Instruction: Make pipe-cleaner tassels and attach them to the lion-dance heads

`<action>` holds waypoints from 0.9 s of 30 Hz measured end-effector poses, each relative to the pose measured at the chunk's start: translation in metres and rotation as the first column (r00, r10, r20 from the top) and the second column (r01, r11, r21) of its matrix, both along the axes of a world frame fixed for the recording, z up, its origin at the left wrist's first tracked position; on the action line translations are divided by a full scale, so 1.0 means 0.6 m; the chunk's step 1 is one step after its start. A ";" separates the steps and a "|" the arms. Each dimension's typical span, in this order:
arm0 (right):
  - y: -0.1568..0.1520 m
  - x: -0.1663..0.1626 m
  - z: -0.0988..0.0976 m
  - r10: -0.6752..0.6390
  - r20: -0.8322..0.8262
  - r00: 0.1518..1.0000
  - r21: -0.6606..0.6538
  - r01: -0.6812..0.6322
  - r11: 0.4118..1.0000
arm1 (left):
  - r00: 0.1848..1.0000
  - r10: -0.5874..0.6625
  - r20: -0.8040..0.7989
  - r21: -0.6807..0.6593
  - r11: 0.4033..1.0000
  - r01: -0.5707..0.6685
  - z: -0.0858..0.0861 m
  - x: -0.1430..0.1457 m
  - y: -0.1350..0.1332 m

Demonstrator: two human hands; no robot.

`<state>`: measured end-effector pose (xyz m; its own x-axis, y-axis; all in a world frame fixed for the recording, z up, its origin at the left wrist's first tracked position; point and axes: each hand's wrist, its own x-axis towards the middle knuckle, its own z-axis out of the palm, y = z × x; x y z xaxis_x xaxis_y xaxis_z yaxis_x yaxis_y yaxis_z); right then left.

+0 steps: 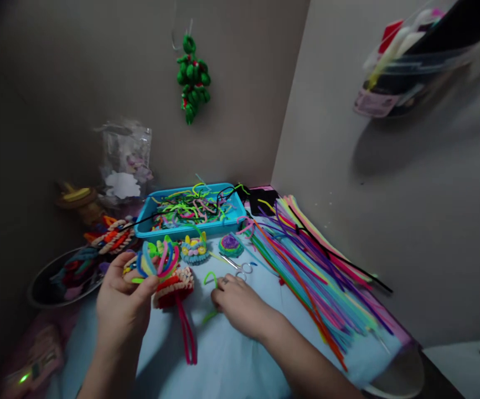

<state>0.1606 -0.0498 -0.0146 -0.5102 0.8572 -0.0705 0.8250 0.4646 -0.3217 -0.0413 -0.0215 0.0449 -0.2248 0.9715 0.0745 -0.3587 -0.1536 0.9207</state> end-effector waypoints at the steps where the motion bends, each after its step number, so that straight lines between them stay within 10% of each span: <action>1: 0.001 0.001 0.000 -0.007 0.006 1.000 -0.010 0.007 1.000 | 1.000 -0.013 0.021 0.009 1.000 0.013 -0.001 -0.003 0.002; 10: 0.041 0.009 0.046 -0.309 -0.225 0.924 0.095 0.337 0.937 | 0.997 -0.081 -0.011 -0.034 0.996 0.080 -0.001 0.012 -0.006; 18: 0.047 -0.037 0.058 -0.081 -0.796 0.600 0.032 0.175 0.984 | 0.957 -0.273 -0.101 -0.063 0.962 0.267 -0.010 0.037 -0.028; 27: 0.038 -0.036 0.024 0.002 -0.774 0.633 0.215 0.259 0.942 | 0.938 -0.282 -0.202 -0.102 0.959 0.266 -0.025 0.044 -0.024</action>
<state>0.1392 -0.0272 -0.0001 -0.1522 0.8300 0.5367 0.4085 0.5473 -0.7305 -0.0146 -0.0362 0.0301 0.0639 0.9978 0.0191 -0.1723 -0.0079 0.9850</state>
